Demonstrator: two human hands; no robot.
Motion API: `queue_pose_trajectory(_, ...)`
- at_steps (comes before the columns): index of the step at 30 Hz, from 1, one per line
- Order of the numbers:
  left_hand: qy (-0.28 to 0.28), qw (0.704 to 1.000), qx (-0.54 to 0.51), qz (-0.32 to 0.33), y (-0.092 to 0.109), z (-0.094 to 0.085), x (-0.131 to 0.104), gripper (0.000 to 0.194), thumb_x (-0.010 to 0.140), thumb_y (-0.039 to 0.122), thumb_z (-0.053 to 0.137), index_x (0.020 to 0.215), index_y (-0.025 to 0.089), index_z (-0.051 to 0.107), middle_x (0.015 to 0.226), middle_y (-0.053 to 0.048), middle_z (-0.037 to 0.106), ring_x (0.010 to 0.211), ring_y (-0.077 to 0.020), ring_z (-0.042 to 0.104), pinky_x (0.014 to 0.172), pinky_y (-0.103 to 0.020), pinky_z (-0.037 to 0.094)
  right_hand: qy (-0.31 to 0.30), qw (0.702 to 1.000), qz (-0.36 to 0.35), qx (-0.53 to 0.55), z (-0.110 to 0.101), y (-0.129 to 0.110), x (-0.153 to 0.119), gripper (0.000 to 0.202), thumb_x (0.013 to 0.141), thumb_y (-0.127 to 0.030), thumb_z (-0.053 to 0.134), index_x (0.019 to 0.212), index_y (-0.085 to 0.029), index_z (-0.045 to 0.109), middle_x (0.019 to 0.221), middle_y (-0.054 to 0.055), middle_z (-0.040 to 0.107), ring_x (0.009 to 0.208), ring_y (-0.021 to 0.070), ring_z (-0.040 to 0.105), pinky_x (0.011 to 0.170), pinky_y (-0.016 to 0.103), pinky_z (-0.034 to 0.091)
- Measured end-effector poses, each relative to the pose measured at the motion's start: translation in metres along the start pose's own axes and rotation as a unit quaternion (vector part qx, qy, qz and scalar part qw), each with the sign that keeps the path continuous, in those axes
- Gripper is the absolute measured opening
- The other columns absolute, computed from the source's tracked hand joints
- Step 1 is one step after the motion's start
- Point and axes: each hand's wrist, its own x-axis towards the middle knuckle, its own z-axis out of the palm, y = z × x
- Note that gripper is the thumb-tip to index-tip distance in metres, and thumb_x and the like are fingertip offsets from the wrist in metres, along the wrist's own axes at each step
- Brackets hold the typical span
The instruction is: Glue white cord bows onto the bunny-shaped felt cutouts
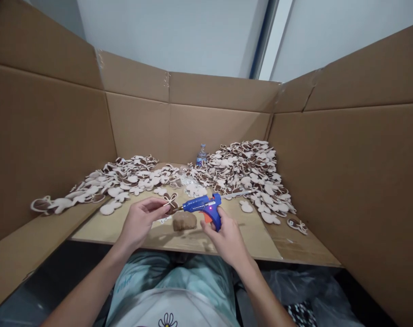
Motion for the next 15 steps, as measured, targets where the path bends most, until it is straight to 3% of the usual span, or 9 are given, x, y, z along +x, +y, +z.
queue_pose_trajectory(15,-0.008,0.999,0.032,0.034,0.012,0.004,-0.011,0.005,0.073,0.021,0.076,0.078,0.019,0.074,0.077,-0.001,0.077,0.074,-0.0154,0.072,0.072,-0.023,0.058,0.015,0.999,-0.031,-0.034,-0.002,-0.004,-0.001,0.022,0.085,-0.038,0.054,0.074,-0.02,0.048,0.053,-0.007,0.045,0.047,0.01,0.037,0.047,0.023,0.026)
